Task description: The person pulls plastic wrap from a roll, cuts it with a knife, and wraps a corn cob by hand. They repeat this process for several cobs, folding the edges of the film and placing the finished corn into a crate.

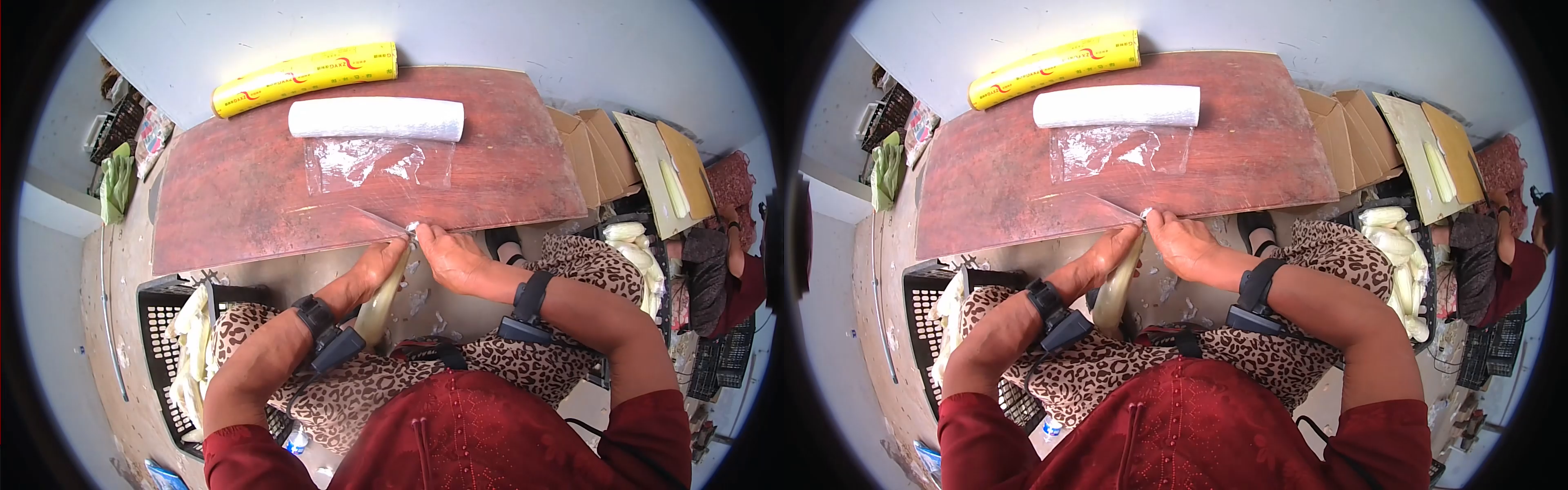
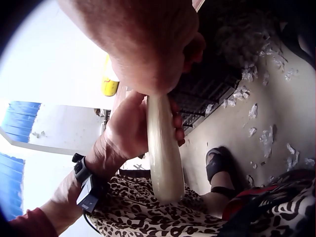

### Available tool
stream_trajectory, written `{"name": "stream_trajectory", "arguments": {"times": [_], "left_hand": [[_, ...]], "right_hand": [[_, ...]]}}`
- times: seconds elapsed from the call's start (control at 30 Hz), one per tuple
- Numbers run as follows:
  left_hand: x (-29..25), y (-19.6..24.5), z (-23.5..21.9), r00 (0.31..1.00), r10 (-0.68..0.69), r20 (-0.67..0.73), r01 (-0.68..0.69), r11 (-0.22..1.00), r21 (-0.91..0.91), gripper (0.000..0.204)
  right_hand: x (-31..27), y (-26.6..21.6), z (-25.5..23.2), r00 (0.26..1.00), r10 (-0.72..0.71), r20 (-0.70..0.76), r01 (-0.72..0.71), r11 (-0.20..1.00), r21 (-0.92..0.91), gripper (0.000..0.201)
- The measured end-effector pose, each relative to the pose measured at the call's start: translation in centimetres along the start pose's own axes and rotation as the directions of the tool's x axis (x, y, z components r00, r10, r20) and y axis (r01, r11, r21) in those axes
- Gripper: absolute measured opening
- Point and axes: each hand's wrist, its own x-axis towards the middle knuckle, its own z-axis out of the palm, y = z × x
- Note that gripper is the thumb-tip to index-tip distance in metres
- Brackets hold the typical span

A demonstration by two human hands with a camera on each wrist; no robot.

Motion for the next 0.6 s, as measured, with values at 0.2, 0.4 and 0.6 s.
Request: {"name": "stream_trajectory", "arguments": {"times": [0.2,0.4,0.6], "left_hand": [[-0.1,0.3,0.2,0.999,-0.015,-0.038,0.016,1.0,0.019,0.051],[-0.1,0.3,0.0,1.0,-0.008,-0.029,0.01,0.997,0.076,0.051],[0.0,0.2,-0.3,0.999,-0.02,-0.028,0.023,0.996,0.091,0.051]], "right_hand": [[-0.1,-0.1,-0.1,0.999,-0.01,0.037,0.012,0.999,-0.05,0.029],[-1.5,0.4,-0.4,0.998,-0.017,0.064,0.02,0.998,-0.06,0.029],[-3.5,1.0,-1.6,0.987,0.041,0.155,-0.038,0.999,-0.021,0.032]]}}
